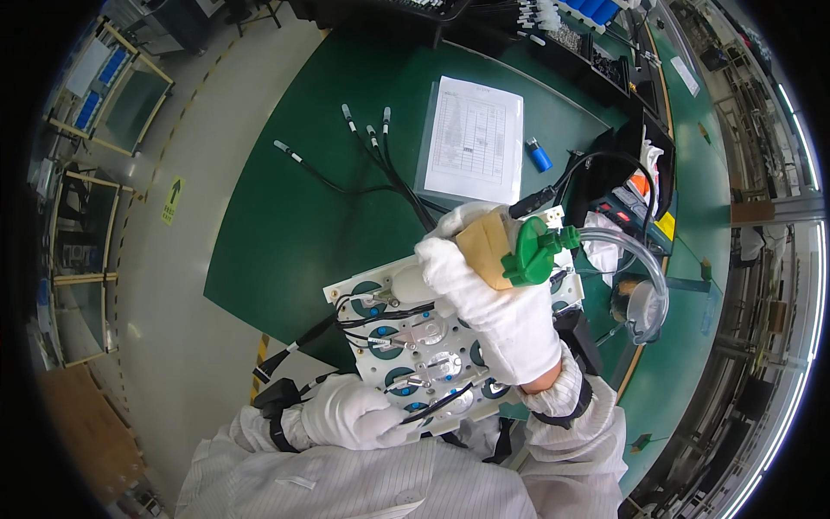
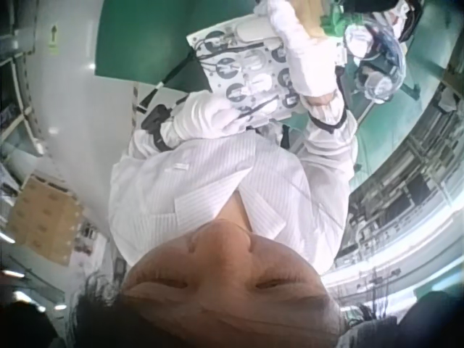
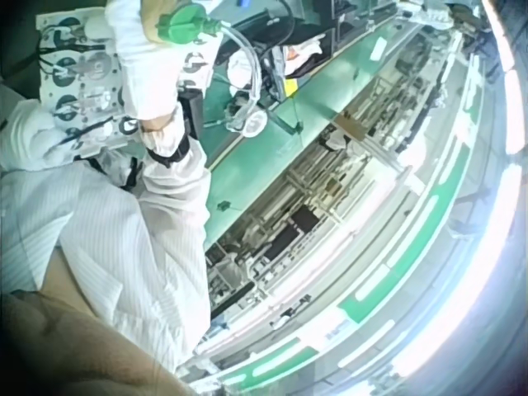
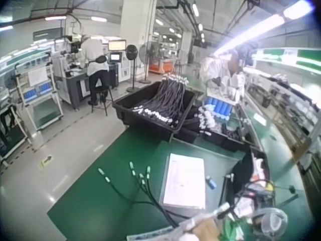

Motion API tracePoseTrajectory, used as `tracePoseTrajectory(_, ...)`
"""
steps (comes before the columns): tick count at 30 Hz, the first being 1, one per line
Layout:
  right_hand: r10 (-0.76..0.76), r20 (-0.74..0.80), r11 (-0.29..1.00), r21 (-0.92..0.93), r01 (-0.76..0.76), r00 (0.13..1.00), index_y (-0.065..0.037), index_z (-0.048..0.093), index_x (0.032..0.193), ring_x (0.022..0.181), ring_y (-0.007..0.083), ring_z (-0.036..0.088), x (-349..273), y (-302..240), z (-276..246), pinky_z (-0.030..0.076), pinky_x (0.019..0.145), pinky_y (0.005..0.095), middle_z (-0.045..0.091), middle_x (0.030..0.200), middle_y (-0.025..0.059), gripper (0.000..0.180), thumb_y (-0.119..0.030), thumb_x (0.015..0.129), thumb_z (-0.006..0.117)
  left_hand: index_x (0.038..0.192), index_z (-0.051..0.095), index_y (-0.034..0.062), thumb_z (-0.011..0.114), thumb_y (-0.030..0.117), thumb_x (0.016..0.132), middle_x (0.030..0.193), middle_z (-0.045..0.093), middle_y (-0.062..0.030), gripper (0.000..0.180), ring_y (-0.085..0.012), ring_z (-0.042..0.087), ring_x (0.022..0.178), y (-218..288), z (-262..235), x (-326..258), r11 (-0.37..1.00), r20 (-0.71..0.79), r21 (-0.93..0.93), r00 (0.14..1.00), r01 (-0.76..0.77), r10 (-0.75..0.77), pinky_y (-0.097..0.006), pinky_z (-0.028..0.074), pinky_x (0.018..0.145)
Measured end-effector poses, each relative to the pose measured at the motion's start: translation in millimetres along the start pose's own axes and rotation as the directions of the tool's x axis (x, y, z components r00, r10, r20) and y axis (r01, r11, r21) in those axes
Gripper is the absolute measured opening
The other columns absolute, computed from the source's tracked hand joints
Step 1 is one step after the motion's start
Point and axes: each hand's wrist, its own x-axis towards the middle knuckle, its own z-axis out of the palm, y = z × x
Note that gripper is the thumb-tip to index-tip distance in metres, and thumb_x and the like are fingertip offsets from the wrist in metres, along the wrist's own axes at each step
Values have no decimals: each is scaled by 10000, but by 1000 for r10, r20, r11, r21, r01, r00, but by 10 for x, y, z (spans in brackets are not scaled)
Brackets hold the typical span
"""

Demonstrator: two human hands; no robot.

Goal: Assembling and inspecting battery packs at an industrial workstation.

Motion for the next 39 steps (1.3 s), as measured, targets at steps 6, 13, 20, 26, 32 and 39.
tracePoseTrajectory(6,36,13,999,1,-36,999,-28,560,999,575,84,541,-10,-39,-12,448,482,219,604,819,51,303,-180,810,741,685,617,96,778,279,679,535,498,-17,243,-201,516,408,-62,23,-23,998,10,-29,999,-47,48,-317,389,345)
tracePoseTrajectory(13,-36,40,999,-19,37,999,-26,564,1007,671,79,546,0,-6,-50,458,568,222,599,841,34,325,-170,794,764,725,617,83,783,243,676,550,504,-21,236,-206,516,418,-66,11,-20,998,20,-42,998,-56,57,-321,400,360)
tracePoseTrajectory(20,-74,14,987,-143,75,997,-19,558,1057,716,81,554,-1,-67,-73,461,597,221,596,841,27,351,-137,794,758,799,617,68,743,213,714,609,532,-29,211,-201,539,469,-99,135,-157,995,20,-78,998,-55,56,-314,431,402)
tracePoseTrajectory(26,-127,-97,961,235,147,987,-35,496,1080,794,170,620,-150,-109,-180,532,586,263,611,873,107,369,-225,832,693,827,640,126,699,273,734,708,569,-14,183,-182,568,515,-97,204,-283,1000,53,-25,999,-9,11,-307,459,410)
tracePoseTrajectory(32,85,77,995,-50,-82,993,-74,458,1038,820,185,607,-343,8,-298,529,719,341,587,904,99,579,-527,780,710,873,646,161,687,276,751,709,587,-12,173,-190,589,539,-126,224,-308,1000,77,-24,997,-19,20,-299,500,439)
tracePoseTrajectory(39,33,307,982,-187,26,951,-57,484,1072,845,166,579,-252,31,-238,508,724,300,571,957,79,472,-365,798,713,900,648,176,680,283,765,728,596,-14,176,-202,593,561,-105,189,-307,999,108,-40,994,21,-17,-316,502,459)
